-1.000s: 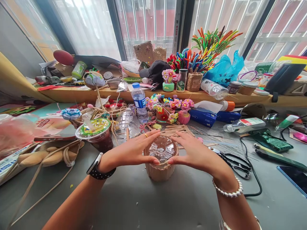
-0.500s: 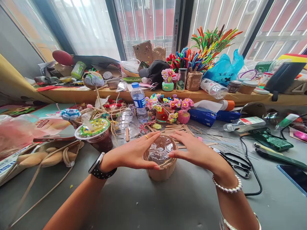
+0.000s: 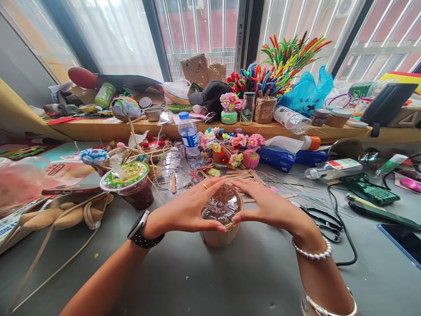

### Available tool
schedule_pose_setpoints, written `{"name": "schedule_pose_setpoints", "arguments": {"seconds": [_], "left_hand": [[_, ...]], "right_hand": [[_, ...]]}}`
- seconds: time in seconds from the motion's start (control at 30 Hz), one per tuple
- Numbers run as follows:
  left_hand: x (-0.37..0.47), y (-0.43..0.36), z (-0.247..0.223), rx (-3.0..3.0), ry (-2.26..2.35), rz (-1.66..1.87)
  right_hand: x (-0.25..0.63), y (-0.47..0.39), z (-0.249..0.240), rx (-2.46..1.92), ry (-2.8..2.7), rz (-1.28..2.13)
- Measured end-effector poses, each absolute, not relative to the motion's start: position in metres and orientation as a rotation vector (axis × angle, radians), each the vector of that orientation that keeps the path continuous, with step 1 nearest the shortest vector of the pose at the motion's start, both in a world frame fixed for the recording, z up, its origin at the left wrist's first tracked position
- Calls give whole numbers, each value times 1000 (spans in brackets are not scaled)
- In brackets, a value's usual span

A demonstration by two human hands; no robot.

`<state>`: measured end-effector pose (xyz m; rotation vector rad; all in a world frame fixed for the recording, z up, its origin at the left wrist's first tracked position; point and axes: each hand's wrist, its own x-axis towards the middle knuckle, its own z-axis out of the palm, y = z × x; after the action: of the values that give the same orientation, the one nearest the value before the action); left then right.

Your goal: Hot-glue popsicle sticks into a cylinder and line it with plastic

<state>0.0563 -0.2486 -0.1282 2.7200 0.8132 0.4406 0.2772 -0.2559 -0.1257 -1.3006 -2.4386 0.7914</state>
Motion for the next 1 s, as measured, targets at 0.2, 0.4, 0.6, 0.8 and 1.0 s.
{"name": "schedule_pose_setpoints", "arguments": {"seconds": [0.2, 0.4, 0.6, 0.8, 1.0], "left_hand": [[62, -248, -132, 2725, 744, 512], [61, -246, -133, 2729, 768, 478], [61, -246, -133, 2737, 765, 465], [61, -246, -133, 2737, 799, 443], [61, -246, -132, 2707, 783, 458]], "right_hand": [[278, -256, -124, -1317, -2487, 806], [279, -257, -124, -1326, -2468, 894], [279, -257, -125, -1416, -2448, 929], [282, -256, -118, -1373, -2405, 854], [280, -255, -121, -1369, -2426, 736]]}}
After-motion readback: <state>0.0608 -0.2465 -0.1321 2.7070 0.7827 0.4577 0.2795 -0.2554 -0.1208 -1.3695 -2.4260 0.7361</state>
